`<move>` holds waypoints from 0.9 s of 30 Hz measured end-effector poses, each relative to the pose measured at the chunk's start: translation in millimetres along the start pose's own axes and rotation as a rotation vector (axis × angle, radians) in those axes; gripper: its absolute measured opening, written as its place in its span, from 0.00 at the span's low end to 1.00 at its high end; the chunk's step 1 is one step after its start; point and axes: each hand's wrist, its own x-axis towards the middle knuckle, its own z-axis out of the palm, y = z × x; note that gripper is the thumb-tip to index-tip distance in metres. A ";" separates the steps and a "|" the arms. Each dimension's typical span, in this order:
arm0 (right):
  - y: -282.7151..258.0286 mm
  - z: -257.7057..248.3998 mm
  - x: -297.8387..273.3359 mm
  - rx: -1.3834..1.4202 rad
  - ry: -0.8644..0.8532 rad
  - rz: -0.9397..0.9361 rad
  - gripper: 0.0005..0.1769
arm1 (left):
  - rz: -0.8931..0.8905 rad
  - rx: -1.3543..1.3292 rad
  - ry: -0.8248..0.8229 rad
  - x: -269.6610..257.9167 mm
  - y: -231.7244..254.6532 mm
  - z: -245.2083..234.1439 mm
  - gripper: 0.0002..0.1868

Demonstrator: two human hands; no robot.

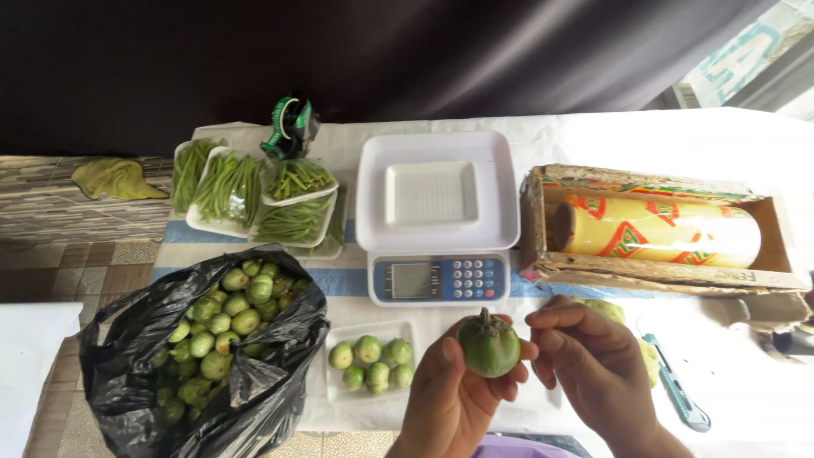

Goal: The person is preparing small green vegetables by weighing them on a digital scale and trimming them with a knife before placing them into trays.

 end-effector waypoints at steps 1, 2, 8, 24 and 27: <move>-1.2 -13.1 -2.1 0.000 0.004 -0.003 0.11 | -0.004 0.001 -0.002 2.4 -7.5 0.3 0.37; -2.4 -26.4 -4.6 -0.041 0.024 0.007 0.12 | -0.106 -0.070 0.051 4.7 -15.2 0.6 0.38; -0.7 -150.8 -17.2 -0.680 0.281 0.127 0.11 | -0.342 -0.214 0.115 22.4 -48.0 14.9 0.37; 104.4 -393.9 -99.0 -1.495 0.245 0.537 0.35 | -0.060 0.267 0.038 45.6 -139.8 48.6 0.40; 93.2 -364.7 -90.2 -1.486 0.210 0.679 0.32 | -0.092 0.249 0.060 45.4 -149.9 51.3 0.40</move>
